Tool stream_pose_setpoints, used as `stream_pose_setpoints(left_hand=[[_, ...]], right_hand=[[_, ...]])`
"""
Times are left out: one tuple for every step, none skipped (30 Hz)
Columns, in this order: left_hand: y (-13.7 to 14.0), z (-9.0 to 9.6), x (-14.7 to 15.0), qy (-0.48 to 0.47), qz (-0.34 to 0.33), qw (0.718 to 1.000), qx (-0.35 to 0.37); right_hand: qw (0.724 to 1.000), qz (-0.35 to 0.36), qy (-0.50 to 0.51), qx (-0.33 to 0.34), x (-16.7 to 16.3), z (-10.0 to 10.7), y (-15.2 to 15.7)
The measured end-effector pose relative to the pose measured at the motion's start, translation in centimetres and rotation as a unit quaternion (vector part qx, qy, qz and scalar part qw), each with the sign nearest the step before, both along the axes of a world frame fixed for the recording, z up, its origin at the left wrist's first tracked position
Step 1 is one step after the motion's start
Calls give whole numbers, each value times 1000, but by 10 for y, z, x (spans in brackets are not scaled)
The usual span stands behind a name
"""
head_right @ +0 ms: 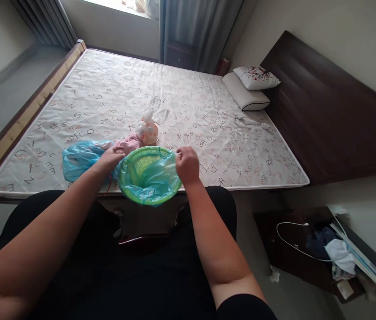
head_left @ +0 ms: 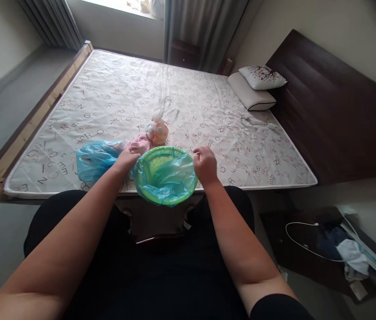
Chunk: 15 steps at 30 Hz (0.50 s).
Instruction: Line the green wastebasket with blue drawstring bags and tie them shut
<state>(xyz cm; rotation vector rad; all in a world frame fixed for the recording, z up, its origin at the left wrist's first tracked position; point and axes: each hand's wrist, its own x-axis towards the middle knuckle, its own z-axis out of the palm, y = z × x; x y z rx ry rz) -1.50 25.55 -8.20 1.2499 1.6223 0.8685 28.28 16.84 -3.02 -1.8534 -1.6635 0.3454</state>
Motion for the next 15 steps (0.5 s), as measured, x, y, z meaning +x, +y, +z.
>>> stream_pose_setpoints(left_hand=[[0,4,1,1,-4,1000,24],[0,7,2,9,-19,999,46],[-1,8,4,23,-45,997,65],[-3,8,6,44,-80,993,69],[-5,7,8,72,-120,989,56],[-8,5,9,103,-155,982,33],[-11,2,11,132,-181,974,10],[-14,0,13,156,-198,968,-9],[-17,-1,15,172,-210,962,-18],[-21,-2,17,178,-218,959,-18],[-23,-2,19,176,-226,958,-11],[-26,-1,21,169,-236,957,-2],[-29,0,23,160,-246,956,9],[-31,1,25,154,-256,954,19],[-33,3,27,153,-263,952,28]], right_hand=[[997,70,-19,17,-13,4,-7],[989,146,-32,16,-26,5,-13],[974,221,-46,3,-39,4,-17],[956,286,-59,-24,-51,1,-19],[938,330,-76,-77,-60,-4,-19],[920,348,-96,-151,-66,-10,-17],[903,343,-117,-232,-70,-15,-13],[886,319,-139,-308,-71,-20,-10],[870,288,-160,-367,-72,-24,-6],[860,262,-178,-399,-74,-26,-4],[859,249,-190,-406,-76,-28,-2],[863,248,-196,-393,-79,-28,-2],[870,253,-196,-375,-84,-29,-3],[880,259,-187,-352,-90,-30,-4],[890,265,-171,-329,-96,-32,-5]])
